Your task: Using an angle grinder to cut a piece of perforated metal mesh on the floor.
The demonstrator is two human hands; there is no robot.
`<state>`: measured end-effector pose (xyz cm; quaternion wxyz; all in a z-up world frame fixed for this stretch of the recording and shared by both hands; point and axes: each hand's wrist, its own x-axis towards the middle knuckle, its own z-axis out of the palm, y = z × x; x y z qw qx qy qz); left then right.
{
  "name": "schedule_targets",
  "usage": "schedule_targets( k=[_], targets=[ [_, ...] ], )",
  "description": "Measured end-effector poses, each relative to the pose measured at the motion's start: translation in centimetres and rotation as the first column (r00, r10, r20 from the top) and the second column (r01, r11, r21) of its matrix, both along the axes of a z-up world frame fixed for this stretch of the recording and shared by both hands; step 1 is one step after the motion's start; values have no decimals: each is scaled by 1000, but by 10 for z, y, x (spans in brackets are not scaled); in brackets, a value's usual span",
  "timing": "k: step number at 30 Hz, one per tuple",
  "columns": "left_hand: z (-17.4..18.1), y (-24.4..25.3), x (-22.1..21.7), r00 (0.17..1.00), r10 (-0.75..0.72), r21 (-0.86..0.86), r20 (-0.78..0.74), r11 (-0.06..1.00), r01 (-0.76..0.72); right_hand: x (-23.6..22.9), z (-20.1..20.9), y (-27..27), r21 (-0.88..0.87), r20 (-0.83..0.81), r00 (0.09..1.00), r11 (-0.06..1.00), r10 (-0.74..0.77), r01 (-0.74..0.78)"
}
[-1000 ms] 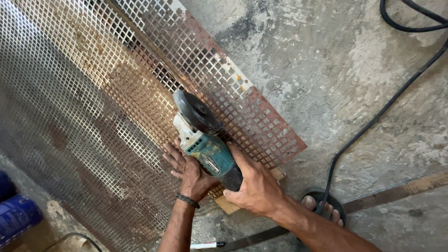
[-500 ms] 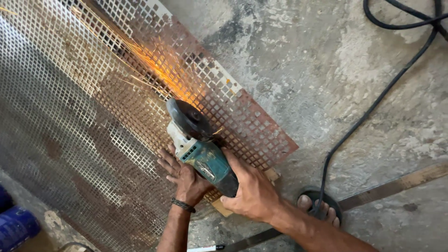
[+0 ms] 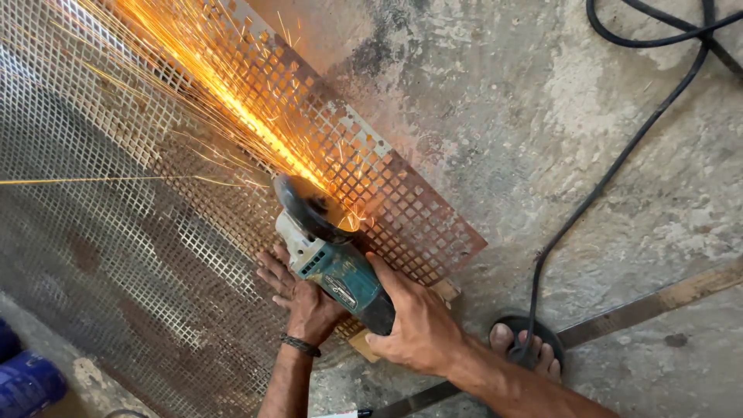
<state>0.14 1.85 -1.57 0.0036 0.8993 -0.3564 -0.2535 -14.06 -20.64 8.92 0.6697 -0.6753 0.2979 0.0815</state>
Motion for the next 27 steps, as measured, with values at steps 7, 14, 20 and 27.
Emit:
schedule_targets(
  k=[7,14,20,27],
  targets=[
    [1,-2,-1,970,232,174,-78,961,-216,-3,5,-2,39,-49,999,999,-8,10],
    [-12,12,0,998,-34,18,57,999,33,-5,6,-5,93,-46,999,996,8,-4],
    [-3,4,2,997,64,21,-45,998,-63,-9,5,-4,62,-25,1000,998,13,-12],
    [-7,6,1,998,-45,-3,47,999,45,-17,1,1,76,-27,1000,997,3,-1]
  ],
)
